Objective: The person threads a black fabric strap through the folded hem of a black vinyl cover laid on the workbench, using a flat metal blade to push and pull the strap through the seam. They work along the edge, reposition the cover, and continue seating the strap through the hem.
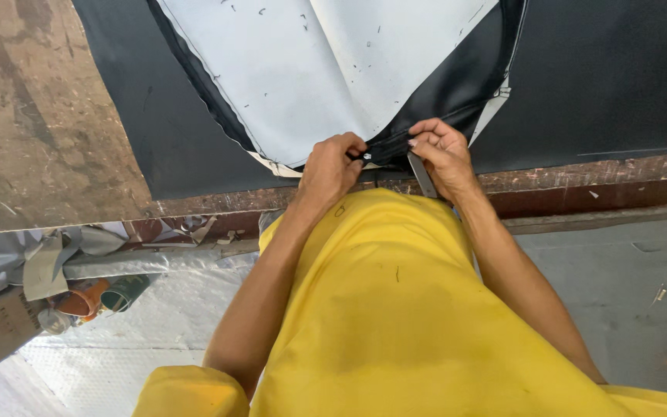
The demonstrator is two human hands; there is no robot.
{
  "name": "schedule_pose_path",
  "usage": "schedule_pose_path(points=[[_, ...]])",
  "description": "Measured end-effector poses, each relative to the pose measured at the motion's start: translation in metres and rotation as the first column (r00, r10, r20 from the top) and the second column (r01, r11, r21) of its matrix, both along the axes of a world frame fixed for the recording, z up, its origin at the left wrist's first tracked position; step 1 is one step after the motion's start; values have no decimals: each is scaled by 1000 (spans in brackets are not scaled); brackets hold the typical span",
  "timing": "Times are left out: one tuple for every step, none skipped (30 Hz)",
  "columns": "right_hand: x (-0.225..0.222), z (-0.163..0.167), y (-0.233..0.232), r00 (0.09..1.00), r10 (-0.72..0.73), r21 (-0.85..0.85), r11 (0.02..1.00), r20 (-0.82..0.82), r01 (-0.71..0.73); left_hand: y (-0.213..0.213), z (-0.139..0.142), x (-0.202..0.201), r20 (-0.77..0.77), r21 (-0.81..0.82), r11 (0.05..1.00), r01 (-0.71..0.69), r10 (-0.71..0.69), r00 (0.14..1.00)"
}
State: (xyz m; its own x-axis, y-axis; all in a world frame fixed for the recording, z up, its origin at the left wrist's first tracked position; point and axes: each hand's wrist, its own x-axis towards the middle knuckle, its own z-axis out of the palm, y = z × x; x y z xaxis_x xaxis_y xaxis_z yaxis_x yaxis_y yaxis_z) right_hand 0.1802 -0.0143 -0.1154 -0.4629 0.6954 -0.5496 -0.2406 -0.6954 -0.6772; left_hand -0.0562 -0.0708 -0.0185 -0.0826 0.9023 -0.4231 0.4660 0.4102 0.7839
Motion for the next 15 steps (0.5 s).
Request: schedule_pose_path(points=[[0,0,1,1000,7,3,1000,7,-7,2,1,2,-19,-6,1000,22,-22,1000],[0,1,1,1000,15,6,1000,15,-15,4,2,5,-37,-13,999,42,-42,998],[0,2,2,999,25,7,1000,23,-25,5,3,9,-56,-22,998,61,-62,997],[0,2,2,999,30,5,1000,28,-30,7,2,15,-133,12,994,104,-102,986],[0,3,2,999,35,4,999,32,-36,8,1,21,-213,43,988,149,-137,967],[0,4,2,999,42,3,999,35,-42,9,0,25,-292,69,978,196,-168,942],[0,5,2,999,40,-3,999,35,-39,8,-1,27,-295,87,977,194,-161,942],[1,6,2,999,39,-10,999,33,-38,7,-2,28,-301,104,976,192,-153,941],[1,7,2,999,37,-18,999,30,-37,6,-4,26,-307,120,974,191,-146,940],[1,7,2,999,27,-19,999,29,-27,5,-5,23,-236,65,989,132,-113,965],[1,7,2,999,15,-20,1000,29,-14,4,-7,19,-165,7,997,79,-76,983],[2,7,1,1000,1,-22,1000,31,-1,4,-9,16,-92,-55,998,31,-36,995],[2,7,2,1000,-5,-21,1000,27,6,5,-11,13,-139,-33,999,-7,2,990],[2,6,2,1000,-13,-20,1000,23,13,5,-13,10,-183,-10,999,-43,41,982],[1,6,2,1000,-19,-22,1000,20,19,6,-16,9,-226,13,997,-79,80,971]])
